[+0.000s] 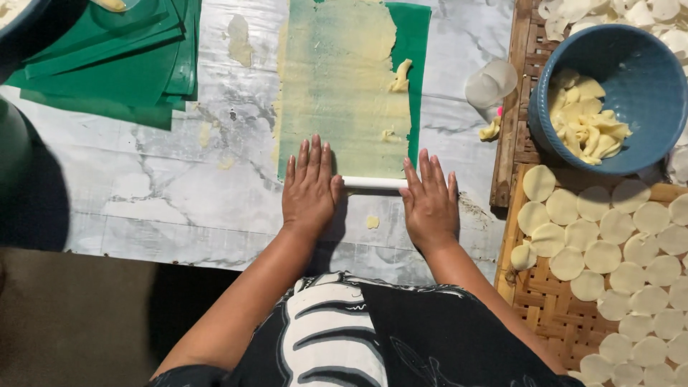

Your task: The person is rolling out small pieces of dough into thin sheets using a rolling pin on a mat.

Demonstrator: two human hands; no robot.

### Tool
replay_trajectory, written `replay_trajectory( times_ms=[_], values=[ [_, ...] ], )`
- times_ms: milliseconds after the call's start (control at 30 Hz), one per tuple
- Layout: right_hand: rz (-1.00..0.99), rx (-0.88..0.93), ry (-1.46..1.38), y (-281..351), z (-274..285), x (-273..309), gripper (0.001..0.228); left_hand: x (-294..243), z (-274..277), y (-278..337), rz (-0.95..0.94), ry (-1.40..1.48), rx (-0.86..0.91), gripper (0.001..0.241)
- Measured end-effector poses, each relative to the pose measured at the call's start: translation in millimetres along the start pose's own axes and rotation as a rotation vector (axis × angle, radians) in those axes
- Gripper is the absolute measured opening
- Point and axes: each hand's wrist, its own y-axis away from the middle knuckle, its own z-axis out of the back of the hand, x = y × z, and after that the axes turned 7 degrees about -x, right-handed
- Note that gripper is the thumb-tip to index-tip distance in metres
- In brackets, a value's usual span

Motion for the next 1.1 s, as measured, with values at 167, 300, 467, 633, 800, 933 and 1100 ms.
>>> replay_trajectory(
  times_ms=[167,300,467,633,800,933,1100],
  values=[
    [0.132,-0.235,-0.113,26.0,-0.1,-10.9,0.046,4.5,6.2,37.5,-0.086,0.018,-0.126,0.067],
    [0.206,-0.361,-0.168,18.4,5.0,-21.0,0.042,2.7,2.7,34.0,-0.135,0.045,-0.276,0.062],
    [0.175,-0.324,-0.111,-21.2,2.7,-10.9,0.047,-9.5,2.5,-11.3,-0.117,0.045,-0.234,0.063],
    [0.095,-0.214,0.042,-66.2,-12.5,-1.9,0.075,-12.1,-9.2,-73.9,0.002,-0.004,-0.060,0.072],
    [0.075,-0.175,0.069,-129.6,-21.0,-16.5,0.068,-19.8,7.6,-135.6,0.081,0.005,-0.017,0.067],
    [0.090,-0.159,0.045,-185.3,-25.7,-30.7,0.063,-22.6,28.5,-184.7,0.136,0.034,0.094,0.068],
    [0.045,-0.030,-0.044,-244.0,-20.1,-37.8,0.061,-23.6,46.2,-237.4,0.210,-0.010,0.146,0.070]
  ],
)
